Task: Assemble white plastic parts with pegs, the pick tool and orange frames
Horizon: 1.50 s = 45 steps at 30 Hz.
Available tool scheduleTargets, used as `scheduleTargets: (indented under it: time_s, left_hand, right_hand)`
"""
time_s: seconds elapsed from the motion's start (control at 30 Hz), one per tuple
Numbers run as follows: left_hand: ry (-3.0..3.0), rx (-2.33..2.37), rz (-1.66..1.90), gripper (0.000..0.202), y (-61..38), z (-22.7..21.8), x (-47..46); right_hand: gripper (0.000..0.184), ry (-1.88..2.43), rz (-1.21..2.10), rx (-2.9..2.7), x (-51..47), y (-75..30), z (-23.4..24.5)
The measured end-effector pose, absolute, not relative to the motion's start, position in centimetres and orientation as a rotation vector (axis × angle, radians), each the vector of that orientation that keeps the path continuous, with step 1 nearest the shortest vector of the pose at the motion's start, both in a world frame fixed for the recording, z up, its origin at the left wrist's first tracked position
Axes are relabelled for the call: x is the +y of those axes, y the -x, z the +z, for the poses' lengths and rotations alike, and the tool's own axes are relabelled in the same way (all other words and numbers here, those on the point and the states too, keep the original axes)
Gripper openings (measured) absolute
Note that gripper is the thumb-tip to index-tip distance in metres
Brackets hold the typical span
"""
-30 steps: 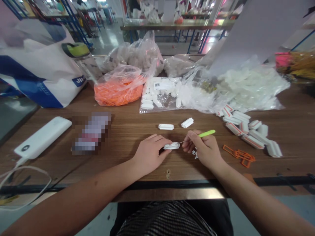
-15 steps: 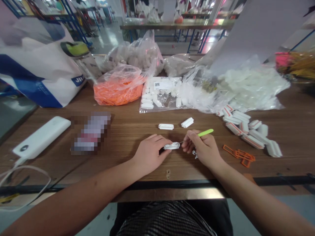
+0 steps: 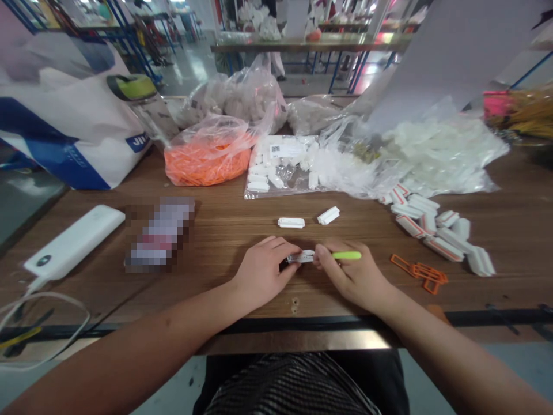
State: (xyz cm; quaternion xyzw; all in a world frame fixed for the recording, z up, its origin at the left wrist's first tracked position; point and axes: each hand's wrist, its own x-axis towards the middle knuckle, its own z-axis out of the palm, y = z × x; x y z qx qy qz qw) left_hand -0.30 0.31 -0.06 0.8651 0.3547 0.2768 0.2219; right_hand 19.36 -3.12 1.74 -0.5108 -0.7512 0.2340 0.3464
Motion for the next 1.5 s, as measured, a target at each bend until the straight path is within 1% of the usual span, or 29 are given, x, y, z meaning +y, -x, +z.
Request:
scheduleTargets:
  time_s: [0.07,0.13,0.27,0.47,0.63,0.83,1.03,1.5]
  left_hand:
    - [-2.384,0.983,0.762,0.009,0.3,-0.1,0.3]
    - [-2.384,0.986,0.760,0.009,0.3,0.0,0.3]
    - [-2.385,0.980,0.759,0.009,0.3,0.1,0.4]
    - [-2.386,0.977,0.770,0.011,0.4,0.0,0.5]
    - [-2.388,0.990,0.762,0.011,0.4,-0.1,0.5]
    - [-2.384,0.971,0.783,0.011,0.3,-0.1,0.5]
    - [-2.364,0.984,0.751,0.010,0.3,0.0,0.7]
    - [-2.348,0.992,0.714,0.012,0.3,-0.1,0.7]
  right_hand:
    - [0.035,1.275,0.478,-2.062,-3.3,-19.4,1.9]
    - [0.035,1.255,0.463,-2.044,-3.3,-19.4,1.8]
    - [0.035,1.275,0.629,-1.775,-3.3,-19.7,1.3]
    - [0.040,1.310,0.951,-1.448,-2.7,-19.7,0.9]
    - [0.044,1.345,1.070,-1.347,-2.2,-19.6,0.7]
    - [0.043,1.336,1.051,-1.399,-2.4,-19.5,0.6]
    - [0.042,1.343,1.084,-1.237,-2.1,-19.9,0.8]
    - [0.045,1.329,1.160,-1.145,-1.9,-20.0,-0.2]
